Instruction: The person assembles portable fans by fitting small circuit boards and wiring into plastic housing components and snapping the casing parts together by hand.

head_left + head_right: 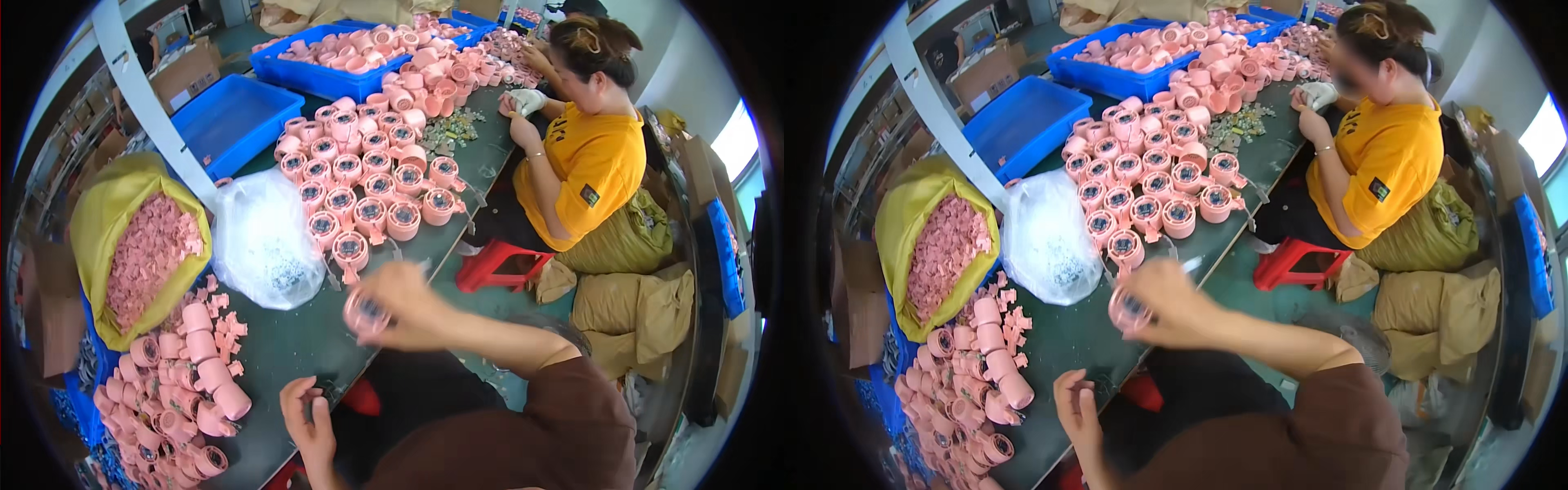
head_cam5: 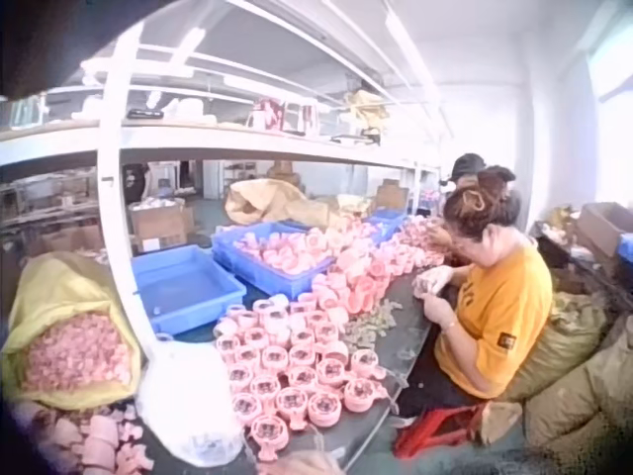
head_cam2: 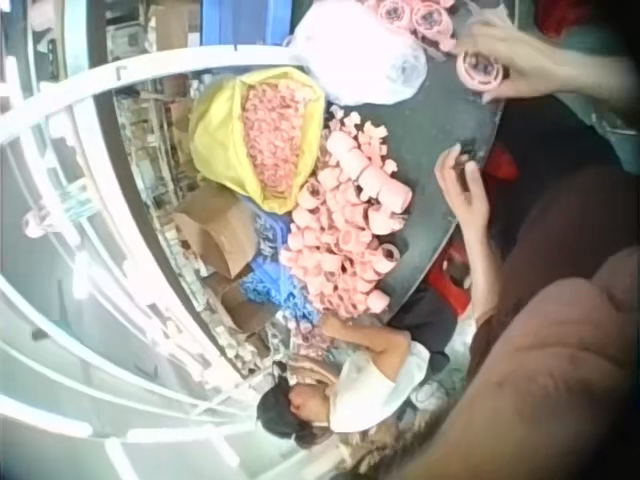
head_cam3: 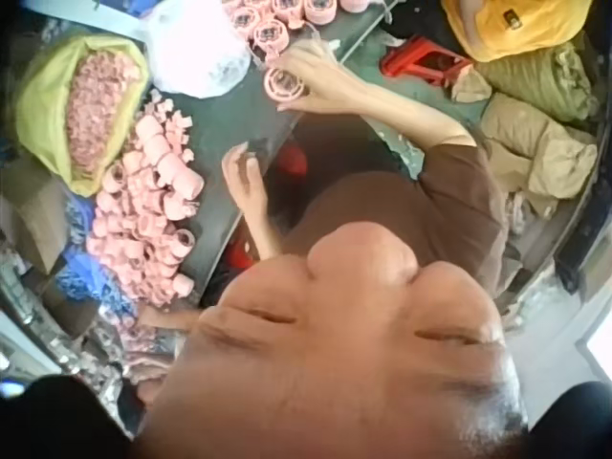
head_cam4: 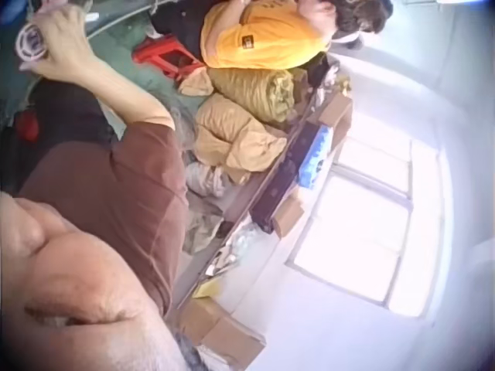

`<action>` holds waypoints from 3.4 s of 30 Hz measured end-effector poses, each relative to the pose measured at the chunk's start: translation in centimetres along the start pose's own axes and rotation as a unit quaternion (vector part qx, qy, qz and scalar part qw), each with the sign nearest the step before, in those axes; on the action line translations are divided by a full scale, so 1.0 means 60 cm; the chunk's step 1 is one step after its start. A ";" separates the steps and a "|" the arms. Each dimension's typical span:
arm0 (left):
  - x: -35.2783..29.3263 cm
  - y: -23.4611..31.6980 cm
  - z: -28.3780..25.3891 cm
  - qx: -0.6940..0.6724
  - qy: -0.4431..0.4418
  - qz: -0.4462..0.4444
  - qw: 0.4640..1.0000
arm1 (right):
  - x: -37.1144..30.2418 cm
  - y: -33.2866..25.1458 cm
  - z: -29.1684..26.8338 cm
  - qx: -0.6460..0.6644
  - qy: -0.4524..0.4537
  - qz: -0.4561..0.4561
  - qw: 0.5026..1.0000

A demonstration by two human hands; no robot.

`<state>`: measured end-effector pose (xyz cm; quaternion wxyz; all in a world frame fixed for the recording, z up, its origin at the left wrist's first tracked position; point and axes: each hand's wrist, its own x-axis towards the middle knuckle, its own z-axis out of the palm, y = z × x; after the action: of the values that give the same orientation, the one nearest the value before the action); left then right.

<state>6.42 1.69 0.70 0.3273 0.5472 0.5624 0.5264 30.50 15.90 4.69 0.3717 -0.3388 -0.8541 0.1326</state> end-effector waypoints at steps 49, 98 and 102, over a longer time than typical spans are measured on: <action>-0.029 -0.036 -0.011 0.167 0.184 0.032 0.968 | 0.010 -0.139 0.195 0.375 -0.164 0.100 0.907; -0.017 -0.020 -0.052 -0.016 0.136 -0.084 0.987 | 0.062 -0.088 0.198 0.354 -0.312 0.001 0.882; -0.020 -0.023 -0.062 -0.062 0.108 -0.101 0.987 | 0.071 -0.098 0.185 0.275 -0.297 -0.092 0.910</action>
<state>2.73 -0.14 0.00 0.3491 0.4061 0.6131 0.5808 17.53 14.72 2.21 0.1896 -0.0886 -0.8822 0.4218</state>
